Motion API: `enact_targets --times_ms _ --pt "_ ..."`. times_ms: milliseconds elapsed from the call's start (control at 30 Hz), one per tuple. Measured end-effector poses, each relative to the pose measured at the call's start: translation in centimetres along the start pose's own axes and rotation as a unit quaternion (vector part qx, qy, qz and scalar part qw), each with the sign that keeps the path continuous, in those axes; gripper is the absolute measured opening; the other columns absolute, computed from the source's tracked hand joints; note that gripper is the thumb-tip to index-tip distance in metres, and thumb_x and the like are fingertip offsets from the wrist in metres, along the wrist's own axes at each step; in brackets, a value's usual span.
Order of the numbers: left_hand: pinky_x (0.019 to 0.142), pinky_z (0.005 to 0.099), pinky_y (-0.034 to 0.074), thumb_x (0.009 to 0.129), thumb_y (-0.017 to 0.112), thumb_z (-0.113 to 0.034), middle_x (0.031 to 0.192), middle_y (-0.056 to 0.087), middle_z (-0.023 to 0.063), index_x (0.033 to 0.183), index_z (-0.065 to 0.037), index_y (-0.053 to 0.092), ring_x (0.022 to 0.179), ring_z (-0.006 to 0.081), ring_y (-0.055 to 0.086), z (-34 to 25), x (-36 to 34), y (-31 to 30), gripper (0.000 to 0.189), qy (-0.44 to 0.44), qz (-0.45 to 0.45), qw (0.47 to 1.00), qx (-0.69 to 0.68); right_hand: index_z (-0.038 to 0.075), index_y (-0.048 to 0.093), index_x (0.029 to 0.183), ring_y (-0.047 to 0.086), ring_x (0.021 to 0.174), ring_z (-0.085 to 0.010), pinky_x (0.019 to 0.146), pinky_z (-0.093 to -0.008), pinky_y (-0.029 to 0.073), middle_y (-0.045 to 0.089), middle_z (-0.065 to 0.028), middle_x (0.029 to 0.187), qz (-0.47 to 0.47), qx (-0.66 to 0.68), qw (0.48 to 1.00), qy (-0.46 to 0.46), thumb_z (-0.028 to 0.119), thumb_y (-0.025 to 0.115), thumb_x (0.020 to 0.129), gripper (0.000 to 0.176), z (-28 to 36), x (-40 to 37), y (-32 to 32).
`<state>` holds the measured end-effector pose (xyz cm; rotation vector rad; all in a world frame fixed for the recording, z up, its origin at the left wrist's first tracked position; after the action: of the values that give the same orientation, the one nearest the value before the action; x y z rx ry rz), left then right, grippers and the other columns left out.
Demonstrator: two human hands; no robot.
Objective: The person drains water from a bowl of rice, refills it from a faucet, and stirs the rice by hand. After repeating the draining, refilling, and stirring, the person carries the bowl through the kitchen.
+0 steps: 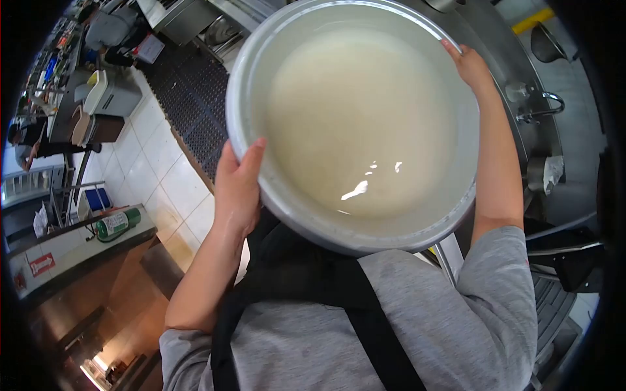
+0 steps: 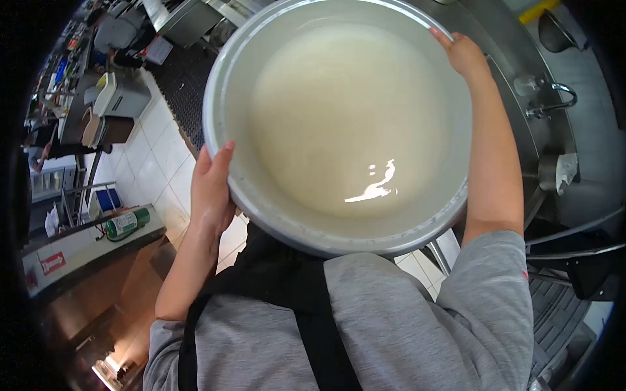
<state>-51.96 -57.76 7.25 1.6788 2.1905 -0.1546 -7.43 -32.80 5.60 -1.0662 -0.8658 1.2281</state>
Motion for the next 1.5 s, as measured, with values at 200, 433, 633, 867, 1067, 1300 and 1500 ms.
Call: enact_targets --times_ms 200,433,633,867,1067,1300,1500 --pt "0.083 0.0314 0.051 0.094 0.059 -0.011 0.105 0.064 0.0098 0.122 0.001 0.051 0.092 0.0156 0.061 1.0 -0.3 -0.7 0.031 0.023 0.036 0.998 0.037 -0.011 0.059 0.118 0.057 0.113 -0.0459 0.096 -0.0461 0.045 0.06 -0.034 0.116 -0.036 -0.041 0.998 -0.035 0.072 0.043 0.089 0.089 0.1 -1.2 -0.7" --pt "0.085 0.0324 0.05 0.091 0.055 -0.005 0.106 0.064 0.0119 0.123 0.005 0.051 0.095 0.0174 0.06 0.2 -0.6 -3.3 0.034 0.038 0.103 0.994 -0.011 -0.012 0.063 0.108 0.059 0.102 -0.0493 0.09 -0.0494 0.046 0.061 -0.0357 0.106 -0.106 -0.026 0.99 -0.091 0.061 0.044 0.095 0.077 0.9 -6.3 -1.1" --pt "0.087 0.0328 0.049 0.087 0.052 -0.006 0.108 0.063 0.013 0.128 0.003 0.048 0.099 0.0185 0.06 0.1 -0.1 -7.9 0.042 0.081 0.167 0.981 -0.058 -0.015 0.063 0.099 0.059 0.102 -0.0512 0.089 -0.052 0.047 0.06 -0.0398 0.102 -0.085 -0.045 0.995 0.006 0.067 0.043 0.092 0.085 -0.5 -10.4 0.2" --pt "0.091 0.0356 0.048 0.085 0.054 -0.008 0.113 0.063 0.017 0.126 0.003 0.05 0.105 0.0233 0.06 -3.2 -0.5 -17.4 0.042 0.061 0.219 0.973 -0.034 -0.017 0.061 0.11 0.063 0.102 -0.0451 0.089 -0.0464 0.049 0.064 -0.0344 0.106 -0.066 -0.009 0.993 0.093 0.067 0.045 0.092 0.087 6.7 -17.6 1.8" --pt "0.087 0.0357 0.048 0.085 0.055 -0.007 0.108 0.065 0.0165 0.122 0.005 0.053 0.101 0.023 0.061 -3.3 0.6 -27.4 0.04 0.1 0.182 0.977 -0.056 -0.015 0.064 0.104 0.067 0.09 -0.0316 0.079 -0.0411 0.052 0.068 -0.0262 0.096 -0.022 0.114 0.99 0.082 0.063 0.05 0.092 0.08 18.6 -19.5 7.4" --pt "0.087 0.0343 0.049 0.085 0.055 -0.006 0.108 0.064 0.0161 0.122 0.005 0.053 0.1 0.0204 0.061 -4.9 2.0 -40.9 0.039 0.113 0.077 0.985 -0.108 -0.013 0.064 0.102 0.064 0.093 -0.0423 0.083 -0.0456 0.049 0.067 -0.03 0.096 -0.001 0.001 0.998 -0.056 0.064 0.047 0.093 0.079 36.9 -11.2 12.7" --pt "0.086 0.0348 0.049 0.086 0.057 -0.006 0.106 0.065 0.0163 0.118 0.006 0.054 0.099 0.0212 0.062 -6.3 5.0 -52.8 0.034 0.144 -0.058 0.973 -0.172 -0.012 0.065 0.102 0.063 0.098 -0.0439 0.086 -0.0472 0.048 0.066 -0.0317 0.097 -0.008 -0.05 0.982 -0.18 0.067 0.046 0.091 0.081 60.3 -5.2 19.0"
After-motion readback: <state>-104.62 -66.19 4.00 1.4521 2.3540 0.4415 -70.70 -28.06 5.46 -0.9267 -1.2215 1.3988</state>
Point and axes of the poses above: each hand's wrist, its own x-axis towards the middle knuckle, its own y-axis out of the palm, z = x × y, the point moved 7 cm from there along x, towards the middle knuckle
